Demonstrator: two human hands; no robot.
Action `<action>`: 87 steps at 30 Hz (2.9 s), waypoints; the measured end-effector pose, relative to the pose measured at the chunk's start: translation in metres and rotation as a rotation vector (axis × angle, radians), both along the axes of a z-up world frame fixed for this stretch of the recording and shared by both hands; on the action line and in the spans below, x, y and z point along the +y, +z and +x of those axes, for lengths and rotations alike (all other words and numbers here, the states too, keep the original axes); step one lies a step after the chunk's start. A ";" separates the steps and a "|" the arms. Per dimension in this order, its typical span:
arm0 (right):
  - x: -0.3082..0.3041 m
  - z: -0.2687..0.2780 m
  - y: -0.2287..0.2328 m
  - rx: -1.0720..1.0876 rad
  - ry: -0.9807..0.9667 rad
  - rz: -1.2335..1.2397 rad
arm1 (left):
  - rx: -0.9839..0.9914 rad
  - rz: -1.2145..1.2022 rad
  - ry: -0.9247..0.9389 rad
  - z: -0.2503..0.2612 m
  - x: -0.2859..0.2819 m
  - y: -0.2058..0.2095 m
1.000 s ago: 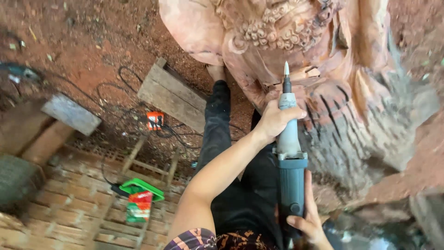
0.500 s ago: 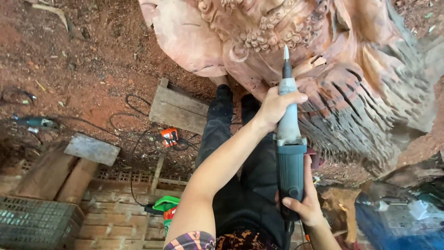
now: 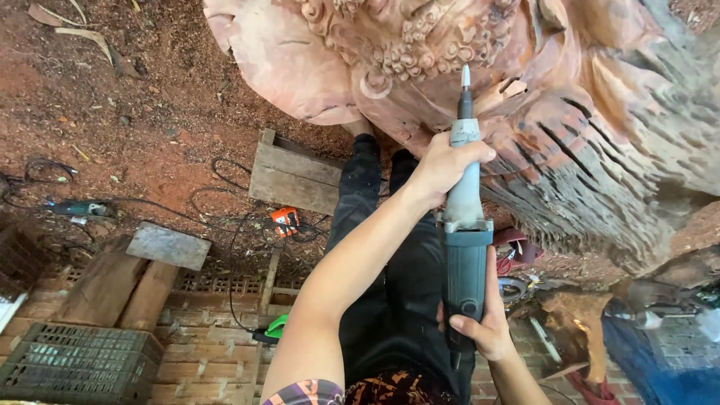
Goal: Using a power rotary tool to carve intricate details and textures into a large wooden sculpture of a figure.
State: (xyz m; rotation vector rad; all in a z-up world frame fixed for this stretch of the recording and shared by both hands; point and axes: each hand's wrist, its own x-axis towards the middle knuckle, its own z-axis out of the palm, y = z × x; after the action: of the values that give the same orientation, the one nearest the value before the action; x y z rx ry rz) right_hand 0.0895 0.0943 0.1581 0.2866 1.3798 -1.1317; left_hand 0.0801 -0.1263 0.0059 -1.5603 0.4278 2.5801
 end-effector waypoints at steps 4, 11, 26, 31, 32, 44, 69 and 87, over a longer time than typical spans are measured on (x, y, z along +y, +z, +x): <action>-0.003 -0.001 0.001 -0.006 -0.015 0.055 | 0.010 0.006 0.012 0.000 0.004 -0.003; 0.005 -0.007 0.003 -0.010 0.005 0.040 | -0.052 0.007 -0.089 -0.012 -0.001 0.010; 0.053 -0.126 0.011 0.326 0.752 0.323 | 0.347 0.223 0.463 -0.036 0.061 -0.033; 0.047 -0.130 0.009 0.323 0.769 0.295 | 0.218 0.284 0.411 -0.038 0.056 -0.034; 0.046 -0.130 0.009 0.322 0.759 0.295 | 0.230 0.266 0.416 -0.038 0.056 -0.035; 0.069 -0.119 0.004 0.243 0.744 0.225 | 0.315 0.173 0.398 -0.026 0.068 -0.020; 0.055 -0.159 -0.010 0.059 0.211 0.020 | -0.013 -0.116 0.034 -0.121 0.048 0.019; 0.105 -0.008 -0.042 -0.155 -0.198 -0.205 | -0.198 -0.374 -0.445 -0.067 0.066 0.045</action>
State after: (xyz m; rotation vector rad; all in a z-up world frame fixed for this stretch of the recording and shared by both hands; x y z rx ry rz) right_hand 0.0817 0.1995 0.1164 0.3608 1.1068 -1.3744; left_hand 0.0132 -0.0607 0.0506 -1.5752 1.1397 2.0682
